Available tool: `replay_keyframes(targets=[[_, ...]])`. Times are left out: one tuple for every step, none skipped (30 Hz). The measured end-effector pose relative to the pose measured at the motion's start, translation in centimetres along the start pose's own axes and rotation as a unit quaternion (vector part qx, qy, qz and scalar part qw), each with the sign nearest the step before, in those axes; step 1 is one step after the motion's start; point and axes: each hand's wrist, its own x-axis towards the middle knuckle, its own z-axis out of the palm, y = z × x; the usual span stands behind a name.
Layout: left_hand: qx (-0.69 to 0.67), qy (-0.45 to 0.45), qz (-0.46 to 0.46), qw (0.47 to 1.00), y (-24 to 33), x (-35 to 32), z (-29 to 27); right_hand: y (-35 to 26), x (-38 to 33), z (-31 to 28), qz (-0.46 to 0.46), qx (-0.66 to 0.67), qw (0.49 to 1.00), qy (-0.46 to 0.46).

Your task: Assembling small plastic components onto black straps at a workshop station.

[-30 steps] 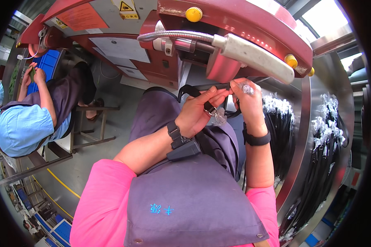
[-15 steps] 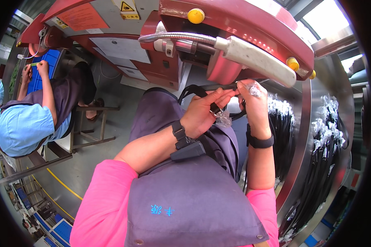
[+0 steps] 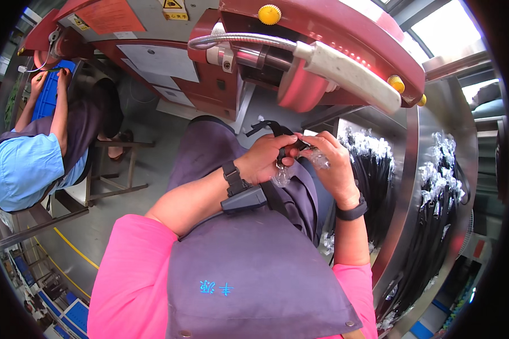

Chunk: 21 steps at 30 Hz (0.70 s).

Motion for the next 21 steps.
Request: replay_keyframes(targets=[[0.013, 0.012, 0.020, 1.000, 0.0, -0.1, 0.3, 0.3, -0.3, 0.0, 0.012, -0.035, 0.999, 0.008], [0.026, 0.025, 0.040, 0.999, 0.0, -0.2, 0.5, 0.4, -0.4, 0.0, 0.025, -0.055, 0.998, 0.012], [0.042, 0.026, 0.055, 0.997, 0.0, -0.4, 0.6, 0.5, -0.4, 0.0, 0.036, -0.073, 0.997, 0.016], [0.059, 0.026, 0.070, 0.995, 0.0, -0.6, 0.6, 0.5, -0.4, 0.1, 0.047, -0.091, 0.995, 0.019], [0.075, 0.027, 0.086, 0.993, 0.0, -0.8, 0.6, 0.6, -0.4, 0.1, 0.044, -0.081, 0.995, 0.029], [0.084, 0.028, 0.093, 0.992, 0.1, -0.8, 0.6, 0.6, -0.2, 0.0, 0.043, -0.072, 0.996, 0.040], [0.093, 0.029, 0.100, 0.990, 0.3, -0.8, 0.5, 0.7, -0.1, 0.0, 0.040, -0.063, 0.996, 0.051], [0.102, 0.030, 0.108, 0.989, 0.3, -0.8, 0.5, 0.6, 0.1, 0.1, 0.036, -0.057, 0.995, 0.078], [0.103, 0.038, 0.105, 0.988, 0.4, -0.8, 0.5, 0.7, 0.3, 0.2, 0.030, -0.050, 0.993, 0.107], [0.104, 0.046, 0.103, 0.988, 0.4, -0.7, 0.5, 0.6, 0.4, 0.4, 0.024, -0.043, 0.990, 0.134], [0.104, 0.054, 0.101, 0.988, 0.4, -0.7, 0.5, 0.6, 0.3, 0.7, 0.084, 0.006, 0.986, 0.143], [0.098, 0.054, 0.104, 0.988, 0.4, -0.8, 0.7, 0.6, 0.3, 1.0, 0.108, 0.039, 0.982, 0.149], [0.091, 0.054, 0.108, 0.989, 0.4, -0.9, 1.1, 0.5, 0.3, 1.3, 0.132, 0.073, 0.977, 0.153], [0.084, 0.054, 0.111, 0.989, 0.4, -1.0, 1.3, 0.4, 0.4, 1.5, 0.155, 0.106, 0.969, 0.158], [0.073, 0.053, 0.114, 0.989, 0.4, -1.0, 1.3, 0.5, 0.5, 1.7, 0.163, 0.140, 0.963, 0.160], [0.063, 0.052, 0.118, 0.990, 0.3, -1.0, 1.3, 0.6, 0.6, 2.0, 0.171, 0.173, 0.956, 0.162], [0.052, 0.051, 0.121, 0.990, 0.3, -1.0, 1.3, 0.7, 0.7, 2.2, 0.179, 0.206, 0.948, 0.164], [0.047, 0.048, 0.126, 0.990, 0.3, -1.0, 1.3, 0.8, 0.9, 2.4, 0.176, 0.230, 0.942, 0.172], [0.041, 0.045, 0.132, 0.989, 0.2, -1.1, 1.4, 0.8, 1.1, 2.6, 0.172, 0.254, 0.935, 0.180], [0.035, 0.043, 0.137, 0.989, 0.2, -1.1, 1.6, 0.8, 1.3, 2.7, 0.169, 0.277, 0.927, 0.188], [0.035, 0.043, 0.141, 0.988, 0.2, -1.0, 1.7, 0.9, 1.4, 2.8, 0.174, 0.289, 0.922, 0.190]])
